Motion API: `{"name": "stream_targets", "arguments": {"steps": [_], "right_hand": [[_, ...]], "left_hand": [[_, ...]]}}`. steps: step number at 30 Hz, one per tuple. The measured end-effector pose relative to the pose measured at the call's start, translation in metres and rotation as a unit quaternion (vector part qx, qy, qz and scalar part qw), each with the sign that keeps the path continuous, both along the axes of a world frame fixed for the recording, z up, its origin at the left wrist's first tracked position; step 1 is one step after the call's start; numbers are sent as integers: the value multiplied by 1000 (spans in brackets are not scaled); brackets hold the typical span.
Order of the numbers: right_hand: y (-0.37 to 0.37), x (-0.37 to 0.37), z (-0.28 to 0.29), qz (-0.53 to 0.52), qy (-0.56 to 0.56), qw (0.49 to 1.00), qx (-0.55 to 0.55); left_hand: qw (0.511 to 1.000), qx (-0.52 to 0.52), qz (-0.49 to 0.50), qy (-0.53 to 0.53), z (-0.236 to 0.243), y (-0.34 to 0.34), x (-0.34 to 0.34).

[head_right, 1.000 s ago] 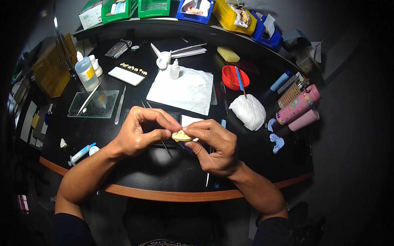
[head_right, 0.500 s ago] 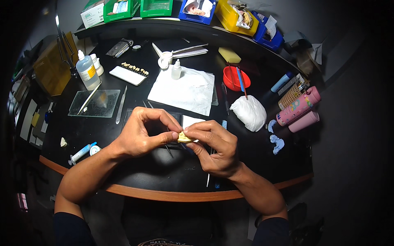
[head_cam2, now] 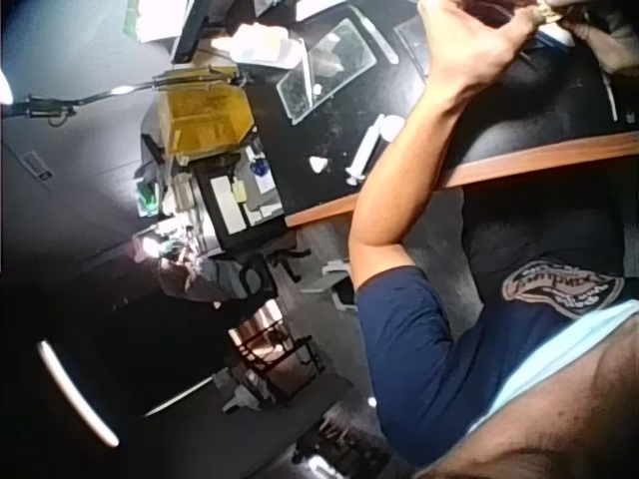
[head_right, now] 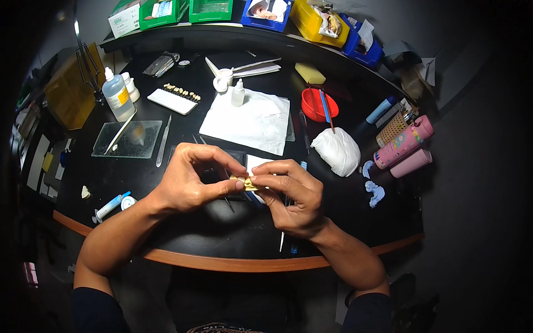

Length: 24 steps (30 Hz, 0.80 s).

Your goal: Applying and shaping ceramic material on a dental model to fabricate a prosthetic.

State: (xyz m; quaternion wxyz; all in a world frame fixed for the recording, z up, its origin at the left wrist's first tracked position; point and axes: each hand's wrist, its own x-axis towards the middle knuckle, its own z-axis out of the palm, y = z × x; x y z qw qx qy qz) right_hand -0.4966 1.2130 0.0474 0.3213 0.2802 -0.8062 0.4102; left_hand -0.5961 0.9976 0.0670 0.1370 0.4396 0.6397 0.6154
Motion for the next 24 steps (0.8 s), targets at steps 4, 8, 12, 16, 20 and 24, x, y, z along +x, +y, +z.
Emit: {"name": "stream_targets", "arguments": {"steps": [4,8,12,16,20,24], "right_hand": [[2,1,1,-8,19,1000,-8],[2,3,2,-11,16,1000,-14],[5,3,3,-9,24,1000,8],[3,2,4,5,10,1000,-9],[7,3,5,18,-8,1000,-10],[2,2,4,13,11,1000,-27]], "left_hand": [[999,41,15,-11,-2,3,4],[997,47,15,-66,-2,4,5],[988,23,-18,-150,-1,4,3],[988,29,-11,-151,1,4,5],[989,21,-8,-149,5,4,5],[988,35,-5,-148,3,5,6]]}}
